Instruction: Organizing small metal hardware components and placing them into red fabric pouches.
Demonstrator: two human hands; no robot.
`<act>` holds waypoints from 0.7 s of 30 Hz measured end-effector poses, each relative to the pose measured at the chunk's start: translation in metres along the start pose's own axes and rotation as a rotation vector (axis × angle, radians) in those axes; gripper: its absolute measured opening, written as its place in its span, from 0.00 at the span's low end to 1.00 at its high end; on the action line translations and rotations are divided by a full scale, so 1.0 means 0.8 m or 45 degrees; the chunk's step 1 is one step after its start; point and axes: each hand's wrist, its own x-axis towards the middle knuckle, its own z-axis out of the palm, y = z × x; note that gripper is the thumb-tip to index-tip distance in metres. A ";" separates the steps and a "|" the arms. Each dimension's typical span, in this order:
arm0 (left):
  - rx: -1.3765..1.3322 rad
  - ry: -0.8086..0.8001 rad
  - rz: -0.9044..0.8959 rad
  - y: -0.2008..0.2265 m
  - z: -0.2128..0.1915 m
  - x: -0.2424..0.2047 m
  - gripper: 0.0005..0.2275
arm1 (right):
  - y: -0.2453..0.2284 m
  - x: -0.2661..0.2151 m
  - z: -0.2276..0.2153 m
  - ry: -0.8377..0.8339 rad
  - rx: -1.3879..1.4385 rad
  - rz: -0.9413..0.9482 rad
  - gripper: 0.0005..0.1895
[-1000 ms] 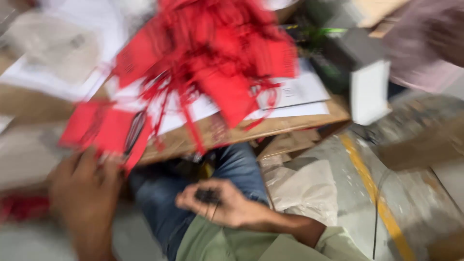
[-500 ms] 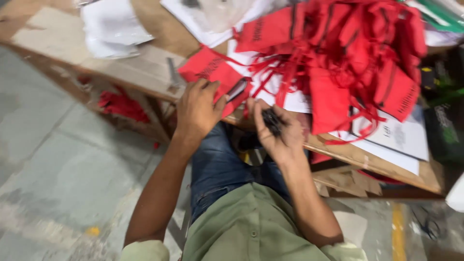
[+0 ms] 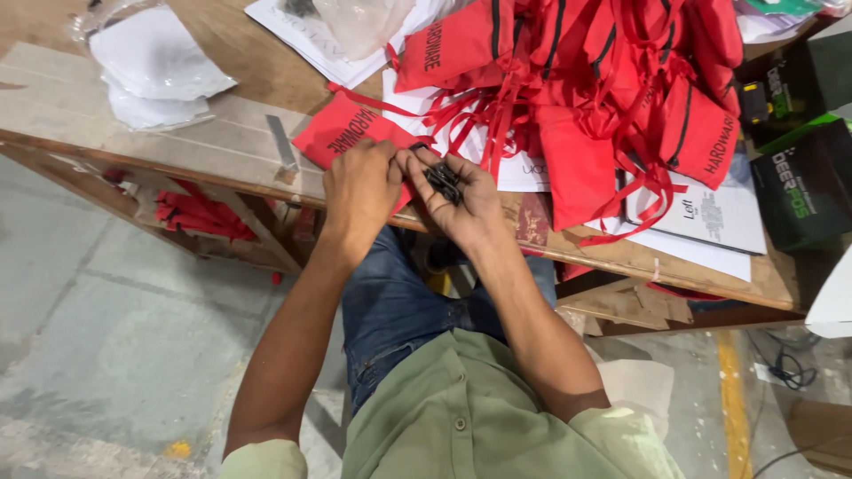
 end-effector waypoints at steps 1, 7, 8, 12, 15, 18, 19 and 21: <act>-0.014 0.019 0.016 -0.002 0.000 0.001 0.05 | 0.000 0.003 0.001 0.022 0.013 -0.004 0.24; -0.102 0.087 0.042 0.007 -0.010 0.002 0.05 | 0.003 0.016 -0.006 0.088 -0.103 -0.049 0.21; -0.135 0.091 0.044 0.013 -0.010 0.002 0.04 | 0.003 0.016 -0.006 0.115 -0.208 -0.101 0.20; -0.202 0.074 0.082 0.027 -0.004 -0.003 0.04 | -0.016 0.063 -0.052 0.044 -0.125 -0.041 0.15; -0.291 0.071 0.130 0.034 -0.002 -0.005 0.04 | -0.023 0.079 -0.063 -0.007 -0.041 0.013 0.10; -0.396 0.067 0.142 0.037 -0.003 -0.005 0.05 | -0.022 0.073 -0.049 -0.048 -0.077 0.070 0.11; -0.439 0.035 0.098 0.038 -0.004 -0.005 0.05 | -0.019 0.067 -0.040 -0.011 -0.084 0.062 0.12; -0.477 0.002 0.063 0.037 -0.003 -0.004 0.05 | -0.012 0.057 -0.023 0.019 -0.088 0.051 0.13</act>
